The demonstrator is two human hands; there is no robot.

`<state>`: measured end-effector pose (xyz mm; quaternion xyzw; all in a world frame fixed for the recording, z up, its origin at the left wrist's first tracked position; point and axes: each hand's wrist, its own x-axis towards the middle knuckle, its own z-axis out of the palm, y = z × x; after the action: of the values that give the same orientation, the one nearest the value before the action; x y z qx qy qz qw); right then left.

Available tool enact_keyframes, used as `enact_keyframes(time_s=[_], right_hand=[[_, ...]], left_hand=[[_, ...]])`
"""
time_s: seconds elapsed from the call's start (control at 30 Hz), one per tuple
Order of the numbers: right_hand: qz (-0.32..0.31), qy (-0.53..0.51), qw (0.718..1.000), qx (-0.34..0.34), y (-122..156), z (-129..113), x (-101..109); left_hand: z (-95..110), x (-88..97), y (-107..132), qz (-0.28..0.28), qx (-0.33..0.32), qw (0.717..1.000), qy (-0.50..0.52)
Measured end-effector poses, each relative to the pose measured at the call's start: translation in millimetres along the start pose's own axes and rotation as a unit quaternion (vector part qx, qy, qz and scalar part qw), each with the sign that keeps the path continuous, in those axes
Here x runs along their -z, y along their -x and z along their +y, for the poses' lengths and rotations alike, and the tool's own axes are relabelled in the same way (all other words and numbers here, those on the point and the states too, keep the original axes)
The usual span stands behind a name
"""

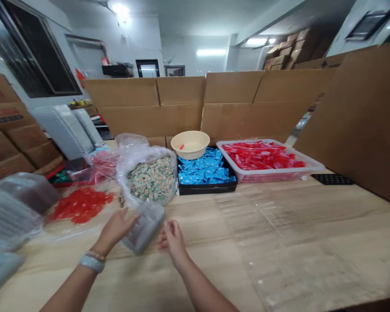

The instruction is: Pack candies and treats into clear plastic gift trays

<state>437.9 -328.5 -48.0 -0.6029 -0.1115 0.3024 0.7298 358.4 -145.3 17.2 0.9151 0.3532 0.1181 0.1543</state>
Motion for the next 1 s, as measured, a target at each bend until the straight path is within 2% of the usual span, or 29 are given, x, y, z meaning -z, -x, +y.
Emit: enact_keyframes(time_s=[0.03,0.07,0.13,0.2,0.27,0.33,0.43,0.57,0.63,0.73,1.0], right_hand=[[0.01,-0.017,0.999,-0.045,-14,0,-25],[0.015,-0.018,0.998,-0.056,-25,3,-42],[0.027,-0.008,0.998,-0.065,-34,13,-56],[0.02,0.007,0.997,-0.069,-31,23,-49],[0.009,0.02,0.997,-0.08,-24,27,-33],[0.002,0.023,0.996,-0.083,-16,22,-15],[0.001,-0.014,0.997,-0.079,-5,3,4],[-0.065,-0.152,0.984,-0.066,5,-14,4],[-0.08,-0.16,0.981,-0.079,5,-15,-2],[-0.08,-0.162,0.977,-0.116,2,-12,-4],[-0.152,-0.173,0.964,-0.131,-7,-17,6]], left_hand=[[-6,-2.1,6,-0.035,0.002,0.999,0.001],[-8,-5.0,13,-0.055,-0.001,0.998,0.0],[-3,-8.1,27,-0.045,-0.019,0.999,-0.008],[10,-5.8,42,-0.019,-0.051,0.998,-0.01],[25,-1.6,57,-0.01,-0.104,0.994,-0.004],[40,0.1,73,-0.003,-0.144,0.99,0.0],[59,-2.8,87,-0.022,-0.159,0.987,0.018],[69,-10.4,74,-0.051,-0.104,0.989,0.087],[70,-15.1,61,-0.087,-0.069,0.984,0.136],[70,-21.6,50,-0.15,-0.064,0.967,0.195],[68,-22.9,51,-0.14,-0.066,0.962,0.225]])
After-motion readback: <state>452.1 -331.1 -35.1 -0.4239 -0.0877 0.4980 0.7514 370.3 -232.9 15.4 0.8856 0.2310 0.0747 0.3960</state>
